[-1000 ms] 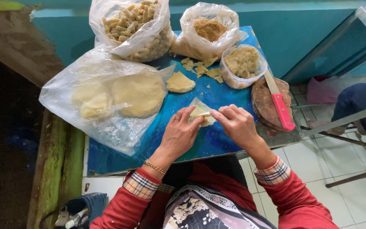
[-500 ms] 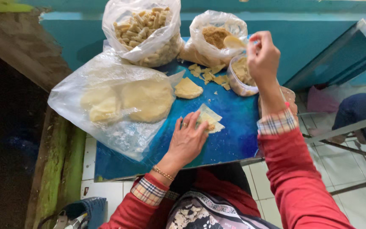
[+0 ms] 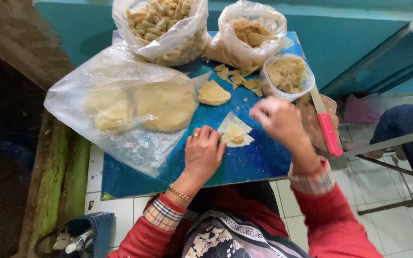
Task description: The person sits at a table folding thin dough squares around a spoonful of filling taken from a plastic container, pinching the edges closed by hand, and placing each finished folded pastry into a plastic bag with other completed pieces.
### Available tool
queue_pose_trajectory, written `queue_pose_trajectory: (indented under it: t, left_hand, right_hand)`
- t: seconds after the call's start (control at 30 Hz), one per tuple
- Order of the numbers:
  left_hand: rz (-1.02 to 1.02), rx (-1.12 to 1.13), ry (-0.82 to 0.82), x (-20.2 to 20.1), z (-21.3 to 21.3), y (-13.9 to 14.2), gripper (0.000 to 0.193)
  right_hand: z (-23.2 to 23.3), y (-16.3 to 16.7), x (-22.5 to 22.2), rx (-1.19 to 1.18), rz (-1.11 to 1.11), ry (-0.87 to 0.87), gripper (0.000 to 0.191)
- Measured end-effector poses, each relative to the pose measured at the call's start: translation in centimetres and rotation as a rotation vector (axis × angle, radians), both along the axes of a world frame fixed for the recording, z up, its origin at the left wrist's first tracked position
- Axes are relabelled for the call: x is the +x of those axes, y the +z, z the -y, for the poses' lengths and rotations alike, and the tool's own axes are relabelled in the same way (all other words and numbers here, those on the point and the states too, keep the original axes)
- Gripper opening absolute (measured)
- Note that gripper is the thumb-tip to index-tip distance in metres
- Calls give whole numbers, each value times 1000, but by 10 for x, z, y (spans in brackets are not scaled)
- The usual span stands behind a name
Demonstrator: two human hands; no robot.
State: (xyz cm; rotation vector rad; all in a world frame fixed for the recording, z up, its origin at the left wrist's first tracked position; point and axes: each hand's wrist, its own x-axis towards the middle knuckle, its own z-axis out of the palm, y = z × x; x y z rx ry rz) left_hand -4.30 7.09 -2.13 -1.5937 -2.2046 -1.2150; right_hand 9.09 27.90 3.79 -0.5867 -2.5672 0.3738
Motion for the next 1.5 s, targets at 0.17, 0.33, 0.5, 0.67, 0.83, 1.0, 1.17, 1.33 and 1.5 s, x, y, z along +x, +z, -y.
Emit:
queue_pose_trajectory:
  t: [0.17, 0.33, 0.5, 0.67, 0.83, 1.0, 1.17, 1.33, 1.5]
  left_hand:
    - [55, -54, 15, 3, -12, -3, 15]
    - [95, -60, 63, 0, -18, -3, 13]
    - [167, -77, 56, -3, -15, -1, 13]
    - [303, -25, -11, -1, -16, 1, 15]
    - [407, 111, -47, 6, -18, -1, 28]
    - [255, 144, -110, 9, -21, -10, 24]
    - [155, 164, -212, 8, -18, -13, 28]
    - [308, 92, -232, 6, -15, -9, 31]
    - [305, 142, -213, -2, -15, -11, 21]
  right_hand:
    - [64, -24, 29, -226, 41, -236, 18]
    - [68, -37, 18, -236, -25, -232, 16]
    - [73, -44, 19, -85, -87, -249, 20]
    - [72, -44, 15, -228, -67, -245, 15]
    - [73, -41, 11, -440, -188, -169, 17]
    - [84, -45, 9, -292, -216, -108, 25]
    - [84, -50, 20, -146, -271, 87, 41]
    - [77, -60, 14, 13, -209, 170, 30]
    - [63, -62, 2, 206, -150, 257, 19]
